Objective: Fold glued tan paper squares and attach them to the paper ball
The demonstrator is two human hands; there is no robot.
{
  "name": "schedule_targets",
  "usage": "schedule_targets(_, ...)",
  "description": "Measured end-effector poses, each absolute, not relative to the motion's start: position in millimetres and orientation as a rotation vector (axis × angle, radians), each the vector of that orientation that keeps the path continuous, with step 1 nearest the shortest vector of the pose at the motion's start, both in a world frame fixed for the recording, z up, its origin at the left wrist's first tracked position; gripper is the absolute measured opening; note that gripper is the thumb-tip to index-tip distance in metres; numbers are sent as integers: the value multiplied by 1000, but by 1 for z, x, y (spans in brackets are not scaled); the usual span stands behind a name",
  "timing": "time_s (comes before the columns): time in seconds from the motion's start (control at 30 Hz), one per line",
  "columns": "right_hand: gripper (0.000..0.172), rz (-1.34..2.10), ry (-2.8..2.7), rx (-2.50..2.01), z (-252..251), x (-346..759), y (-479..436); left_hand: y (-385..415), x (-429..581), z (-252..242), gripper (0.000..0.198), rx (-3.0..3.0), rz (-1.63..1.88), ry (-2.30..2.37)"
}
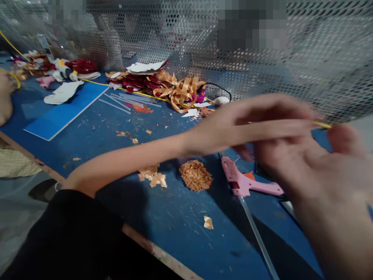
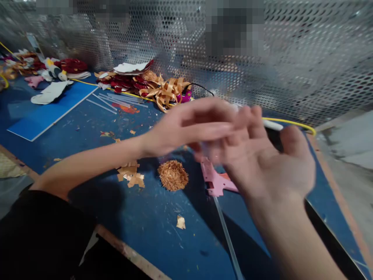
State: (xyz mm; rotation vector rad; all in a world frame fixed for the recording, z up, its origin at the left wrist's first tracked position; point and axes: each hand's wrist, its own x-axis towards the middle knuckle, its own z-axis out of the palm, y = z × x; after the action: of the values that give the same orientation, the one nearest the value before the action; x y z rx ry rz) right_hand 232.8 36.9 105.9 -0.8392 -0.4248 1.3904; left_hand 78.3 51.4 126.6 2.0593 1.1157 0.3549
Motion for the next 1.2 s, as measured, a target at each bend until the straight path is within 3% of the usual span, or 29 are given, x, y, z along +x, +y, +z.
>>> schedule_targets(0.07,30,1385,-277,-831,100,253,35,73,24,109,37,2197,795,1093)
schedule_targets(0.17,8,1411,-206,-881,86,259,32,107,-50,80,20,2212,667,1665)
schedule_targets(0.23,10,1461,-228,-983,76,254,32,119,-83,61,13,2150,549,1777)
schedule_targets(0.43,18,1515,-339,-1145,61,238,33,115,-103,19,32,1993,286,1871)
schedule_targets(1.2,18,1507,-354,-1157,62,243,32,116,-96,12,30,1929,226,1822)
